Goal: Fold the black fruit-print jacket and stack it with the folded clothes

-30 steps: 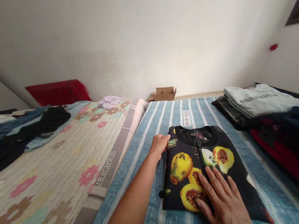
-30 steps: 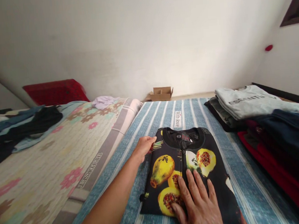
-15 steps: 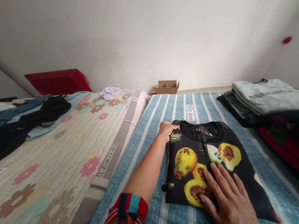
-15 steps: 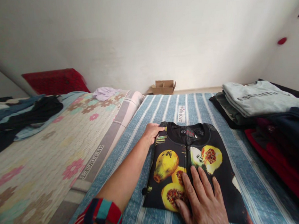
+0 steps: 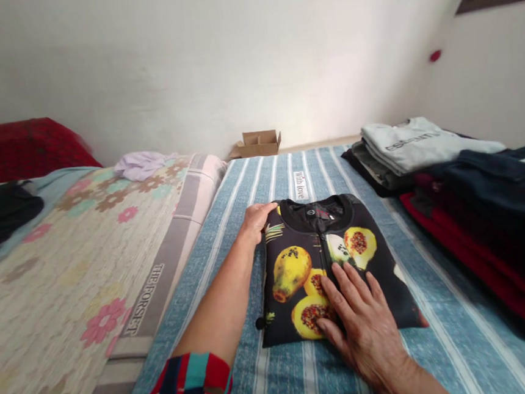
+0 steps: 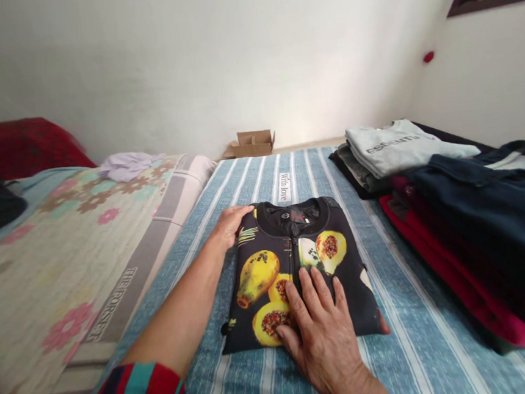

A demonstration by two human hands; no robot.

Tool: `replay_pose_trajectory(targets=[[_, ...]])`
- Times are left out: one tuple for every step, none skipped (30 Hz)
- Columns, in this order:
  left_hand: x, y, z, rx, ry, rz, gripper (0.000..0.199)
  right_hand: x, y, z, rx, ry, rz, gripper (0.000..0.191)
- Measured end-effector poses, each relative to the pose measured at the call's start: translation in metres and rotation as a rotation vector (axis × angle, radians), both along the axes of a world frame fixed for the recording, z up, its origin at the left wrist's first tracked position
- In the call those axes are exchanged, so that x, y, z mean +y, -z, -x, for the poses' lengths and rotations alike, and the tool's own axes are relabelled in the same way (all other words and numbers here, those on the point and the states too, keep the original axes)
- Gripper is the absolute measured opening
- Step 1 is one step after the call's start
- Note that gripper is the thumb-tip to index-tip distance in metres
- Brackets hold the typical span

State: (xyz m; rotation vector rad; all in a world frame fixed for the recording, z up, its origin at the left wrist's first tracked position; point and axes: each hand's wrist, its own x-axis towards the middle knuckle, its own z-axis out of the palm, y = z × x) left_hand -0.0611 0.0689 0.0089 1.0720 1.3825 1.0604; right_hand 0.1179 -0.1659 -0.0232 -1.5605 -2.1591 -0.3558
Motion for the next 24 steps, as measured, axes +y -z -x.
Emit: replay_pose_trajectory(targets=[[0.001, -0.001, -0.001, 0.003, 0.002, -0.001, 0.027, 0.0, -0.002, 0.001, 0.009, 0.005, 0.016, 0.053], [0.003, -0.002, -0.002, 0.011, -0.003, -0.003, 0.028, 0.0, -0.003, 0.001, 0.023, 0.011, 0.027, 0.053], [0.005, -0.002, -0.003, 0.023, -0.012, -0.004, 0.029, 0.001, -0.004, 0.002, 0.041, 0.017, 0.036, 0.053], [0.006, -0.002, -0.005, 0.038, -0.025, -0.006, 0.028, 0.001, -0.005, 0.003, 0.059, 0.022, 0.043, 0.052], [0.008, -0.003, -0.006, 0.054, -0.041, -0.009, 0.027, 0.001, -0.006, 0.003, 0.074, 0.026, 0.05, 0.052], [0.009, -0.003, -0.008, 0.071, -0.059, -0.014, 0.026, 0.001, -0.007, 0.004, 0.086, 0.027, 0.056, 0.052], [0.009, -0.002, -0.01, 0.088, -0.081, -0.02, 0.027, 0.001, -0.008, 0.004, 0.093, 0.026, 0.064, 0.051], [0.009, -0.002, -0.011, 0.105, -0.105, -0.027, 0.029, 0.001, -0.008, 0.004, 0.099, 0.026, 0.073, 0.051], [0.009, -0.002, -0.012, 0.123, -0.129, -0.034, 0.033, 0.001, -0.009, 0.004, 0.103, 0.026, 0.084, 0.051], [0.009, -0.003, -0.013, 0.138, -0.148, -0.041, 0.037, 0.002, -0.009, 0.003, 0.105, 0.022, 0.096, 0.051], [0.008, -0.003, -0.014, 0.15, -0.157, -0.046, 0.042, 0.002, -0.009, 0.003, 0.107, 0.017, 0.109, 0.051], [0.007, -0.004, -0.014, 0.158, -0.157, -0.047, 0.044, 0.003, -0.01, 0.002, 0.109, 0.01, 0.121, 0.051], [0.007, -0.006, -0.014, 0.158, -0.147, -0.041, 0.045, 0.003, -0.01, 0.002, 0.113, 0.002, 0.133, 0.052], [0.007, -0.008, -0.014, 0.153, -0.13, -0.025, 0.044, 0.004, -0.011, 0.001, 0.12, -0.008, 0.142, 0.053], [0.009, -0.011, -0.015, 0.142, -0.107, 0.002, 0.041, 0.005, -0.012, 0.0, 0.129, -0.015, 0.151, 0.054], [0.01, -0.013, -0.015, 0.13, -0.083, 0.038, 0.036, 0.005, -0.012, -0.001, 0.14, -0.022, 0.161, 0.055], [0.013, -0.016, -0.015, 0.12, -0.061, 0.077, 0.031, 0.006, -0.013, -0.001, 0.152, -0.028, 0.171, 0.056], [0.016, -0.019, -0.016, 0.115, -0.046, 0.113, 0.026, 0.007, -0.014, -0.001, 0.164, -0.033, 0.18, 0.057], [0.019, -0.021, -0.016, 0.115, -0.036, 0.141, 0.022, 0.007, -0.016, -0.002, 0.176, -0.038, 0.188, 0.058], [0.023, -0.022, -0.017, 0.123, -0.036, 0.156, 0.019, 0.008, -0.017, -0.002, 0.188, -0.041, 0.194, 0.058], [0.025, -0.023, -0.019, 0.137, -0.044, 0.16, 0.015, 0.008, -0.018, -0.002, 0.2, -0.042, 0.198, 0.059], [0.028, -0.023, -0.02, 0.156, -0.057, 0.151, 0.012, 0.008, -0.019, -0.001, 0.211, -0.042, 0.2, 0.06], [0.03, -0.022, -0.021, 0.18, -0.074, 0.133, 0.011, 0.008, -0.02, -0.001, 0.221, -0.041, 0.202, 0.06], [0.031, -0.02, -0.023, 0.207, -0.092, 0.106, 0.011, 0.008, -0.021, -0.001, 0.228, -0.041, 0.204, 0.06]])
